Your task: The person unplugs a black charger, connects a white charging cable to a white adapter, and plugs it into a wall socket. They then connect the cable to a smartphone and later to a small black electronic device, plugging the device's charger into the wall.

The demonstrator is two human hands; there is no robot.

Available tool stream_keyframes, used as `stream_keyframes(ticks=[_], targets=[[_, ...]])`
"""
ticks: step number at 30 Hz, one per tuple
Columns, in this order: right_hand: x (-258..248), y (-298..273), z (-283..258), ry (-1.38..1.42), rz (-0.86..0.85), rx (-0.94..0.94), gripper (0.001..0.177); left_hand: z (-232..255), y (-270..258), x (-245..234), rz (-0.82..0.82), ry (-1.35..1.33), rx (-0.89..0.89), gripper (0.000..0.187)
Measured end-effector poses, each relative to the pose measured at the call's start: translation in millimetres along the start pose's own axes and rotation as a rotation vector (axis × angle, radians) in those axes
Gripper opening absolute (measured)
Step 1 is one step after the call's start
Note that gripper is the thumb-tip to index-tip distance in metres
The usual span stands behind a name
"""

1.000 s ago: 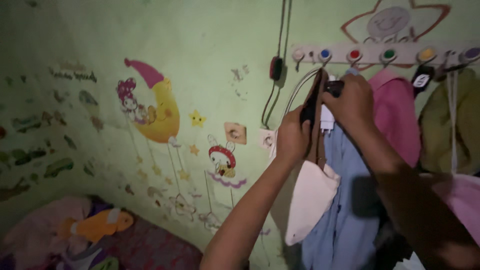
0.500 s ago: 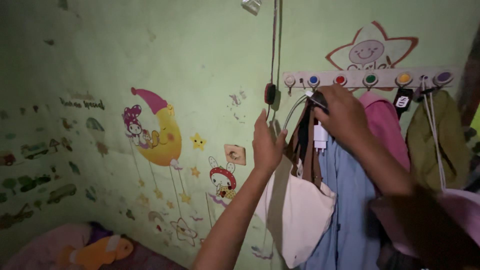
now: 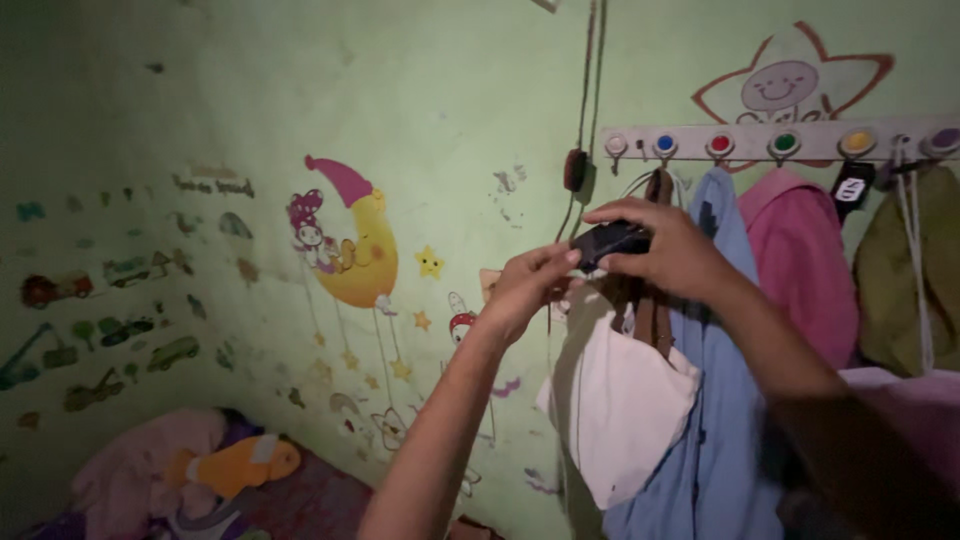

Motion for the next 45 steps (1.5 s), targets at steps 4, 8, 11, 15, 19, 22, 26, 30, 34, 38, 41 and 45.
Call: stream_keyframes(ticks=[4, 8, 11, 15, 19, 22, 26, 30, 34, 38, 41, 45], targets=[[43, 4, -2, 0.572, 0.035, 0.145, 0.077, 2, -30, -27, 0.013, -0.085, -0.075, 0.039], [96, 2, -4, 0.749, 0.200, 0.367, 0.055, 8, -62, -41, 0.167, -0.023, -0.017, 0.038], [125, 1, -5, 0.692, 0.254, 0.521, 0.040, 15, -81, -52, 0.216, 0.069, -0.017, 0.039], [145, 6, -15, 0.711, 0.298, 0.456, 0.036, 20, -101, -65, 0.230, -0.017, -0.019, 0.034], [160, 5, -24, 0.764, 0.277, 0.499, 0.036, 17, -115, -81, 0.241, -0.076, -0.021, 0.030], [181, 1, -23, 0.932, 0.203, 0.577, 0.036, 10, -120, -94, 0.294, -0.102, -0.032, 0.030], [219, -8, -17, 0.699, 0.186, 0.393, 0.028, -2, -126, -110, 0.402, -0.093, -0.008, 0.024], [254, -19, -5, 0.878, 0.143, 0.603, 0.022, -22, -135, -125, 0.438, -0.161, 0.003, 0.025], [278, -25, -8, 1.032, 0.128, 0.697, 0.022, -33, -146, -137, 0.499, -0.127, -0.023, 0.028], [288, -28, -11, 0.985, 0.165, 0.677, 0.018, -38, -154, -138, 0.517, -0.094, 0.022, 0.029], [289, -27, -5, 0.927, 0.213, 0.608, 0.019, -39, -156, -135, 0.511, -0.079, 0.054, 0.030], [286, -27, 5, 0.753, 0.226, 0.428, 0.025, -34, -157, -125, 0.539, -0.040, 0.057, 0.034]])
Point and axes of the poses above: each hand's wrist, its own y-axis towards the middle knuckle, its own x-axis out of the palm, z = x × y, the point moved 1 cm from there along y, towards the middle knuckle, and after that the axes turned 3 degrees about z, right-handed, at the moved point
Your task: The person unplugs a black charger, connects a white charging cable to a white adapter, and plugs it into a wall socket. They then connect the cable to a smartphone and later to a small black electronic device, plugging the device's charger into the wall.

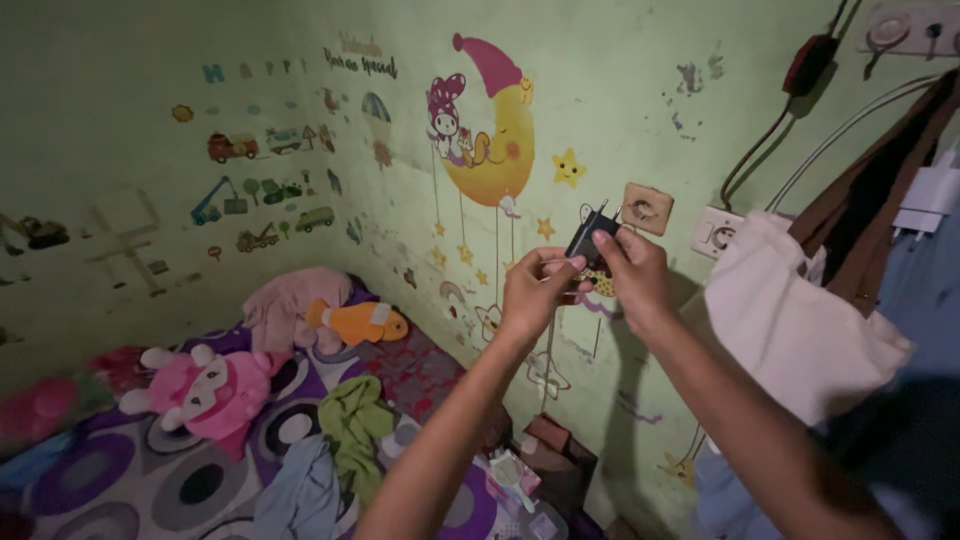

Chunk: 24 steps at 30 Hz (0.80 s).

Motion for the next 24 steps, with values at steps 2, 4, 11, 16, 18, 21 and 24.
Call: stream_keyframes(ticks=[2, 4, 11, 16, 18, 21, 24], targets=[[-2, 1, 1, 0.013, -0.026, -0.009, 0.025, 7, -5, 5, -0.003, -0.023, 0.000, 0.034], [-2, 1, 0, 0.025, -0.042, 0.002, 0.028, 15, -11, 12, 0.057, 0.064, 0.060, 0.033], [11, -18, 7, 0.379, -0.010, 0.401, 0.026, 34, -42, 26, 0.249, 0.735, 0.687, 0.034], [7, -19, 14, 0.345, -0.034, 0.383, 0.026, 26, -47, 31, 0.181, 0.696, 0.772, 0.040], [0, -15, 11, 0.489, -0.154, 0.391, 0.028, 21, -50, 30, 0.207, 0.627, 0.802, 0.049], [-6, -13, 4, 0.610, -0.248, 0.357, 0.036, 13, -50, 29, 0.290, 0.633, 0.618, 0.053], [-6, -17, -4, 0.575, -0.275, 0.296, 0.034, 7, -51, 31, 0.265, 0.582, 0.561, 0.054]])
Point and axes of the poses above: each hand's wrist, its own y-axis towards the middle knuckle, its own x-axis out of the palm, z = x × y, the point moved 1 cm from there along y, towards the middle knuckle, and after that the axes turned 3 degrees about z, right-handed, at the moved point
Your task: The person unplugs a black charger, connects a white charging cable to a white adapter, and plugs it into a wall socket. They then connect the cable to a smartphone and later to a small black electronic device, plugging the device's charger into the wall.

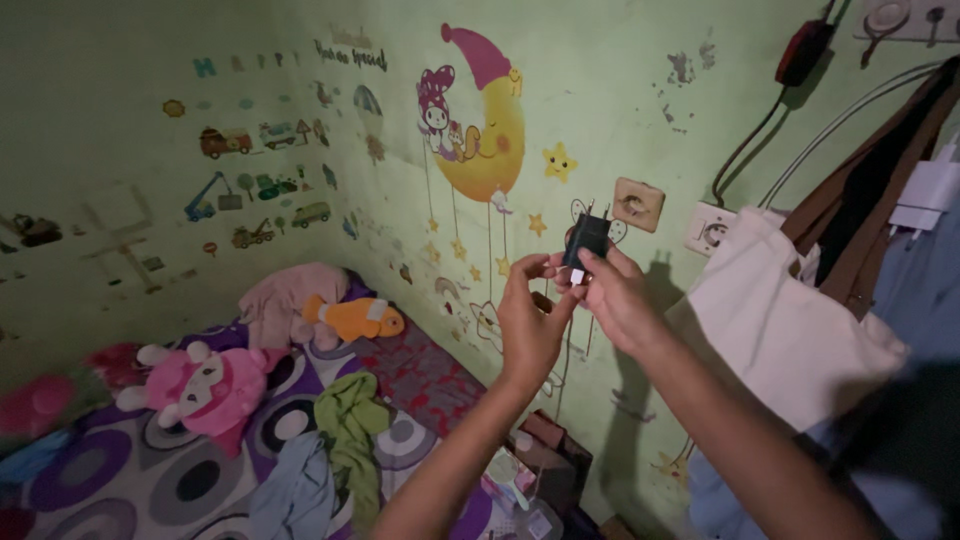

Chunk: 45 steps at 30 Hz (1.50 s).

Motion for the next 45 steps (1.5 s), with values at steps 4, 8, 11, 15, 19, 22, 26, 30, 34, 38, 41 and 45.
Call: stream_keyframes(ticks=[4, 8, 11, 15, 19, 22, 26, 30, 34, 38, 41, 45], targets=[[7, -3, -6, -0.031, 0.004, 0.015, 0.032, -2, -1, 3, -0.071, -0.029, -0.185, 0.058], [6, -5, -10, -0.076, -0.018, 0.021, 0.033, -2, -2, 4, -0.097, -0.044, -0.245, 0.062], [3, -5, -8, -0.071, -0.015, 0.028, 0.035, -3, -4, 4, -0.113, -0.032, -0.245, 0.062], [2, -5, -6, -0.016, -0.007, 0.029, 0.041, -7, -7, 5, -0.154, -0.037, -0.269, 0.063], [6, -8, -9, -0.014, 0.051, 0.044, 0.044, -9, -9, 4, -0.160, -0.069, -0.237, 0.064], [10, -11, -13, -0.039, 0.060, 0.051, 0.044, -10, -9, 3, -0.169, -0.079, -0.213, 0.067], [12, -15, -15, -0.143, 0.104, 0.026, 0.044, -13, -12, 3, -0.179, -0.062, -0.284, 0.066], [13, -17, -13, -0.252, 0.207, 0.016, 0.045, -18, -17, 5, -0.146, -0.117, -0.421, 0.051], [15, -18, -11, -0.279, 0.202, -0.064, 0.045, -26, -21, 7, -0.272, -0.225, -0.340, 0.023], [15, -26, -11, -0.258, 0.227, -0.014, 0.045, -36, -25, 15, -0.328, -0.442, -0.375, 0.021], [14, -35, -13, -0.210, 0.169, -0.027, 0.044, -41, -27, 20, -0.320, -0.495, -0.445, 0.021], [6, -43, -19, -0.188, 0.115, -0.086, 0.043, -39, -31, 28, -0.357, -0.495, -0.459, 0.023]])
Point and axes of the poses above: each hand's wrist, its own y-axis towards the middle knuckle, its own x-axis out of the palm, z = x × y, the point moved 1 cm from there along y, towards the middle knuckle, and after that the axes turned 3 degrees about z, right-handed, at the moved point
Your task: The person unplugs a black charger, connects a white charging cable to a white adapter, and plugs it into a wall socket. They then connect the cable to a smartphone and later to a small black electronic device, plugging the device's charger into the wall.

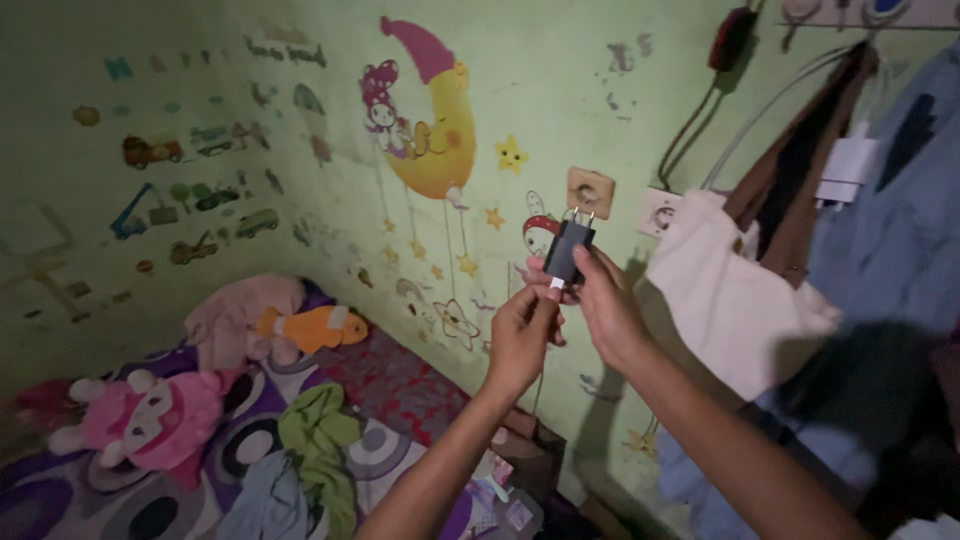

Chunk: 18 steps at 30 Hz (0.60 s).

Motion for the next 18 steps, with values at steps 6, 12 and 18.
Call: stream_keyframes(ticks=[6, 12, 18], targets=[[-17, -5, -10, 0.075, -0.013, 0.035, 0.049, 6, -1, 18, -0.078, -0.229, -0.167, 0.024], [-29, -15, -25, 0.036, -0.031, 0.019, 0.052, 14, -4, 36, -0.110, -0.162, -0.235, 0.027], [-46, -26, -40, -0.004, -0.006, 0.009, 0.050, 22, -7, 51, -0.154, -0.162, -0.254, 0.030]])
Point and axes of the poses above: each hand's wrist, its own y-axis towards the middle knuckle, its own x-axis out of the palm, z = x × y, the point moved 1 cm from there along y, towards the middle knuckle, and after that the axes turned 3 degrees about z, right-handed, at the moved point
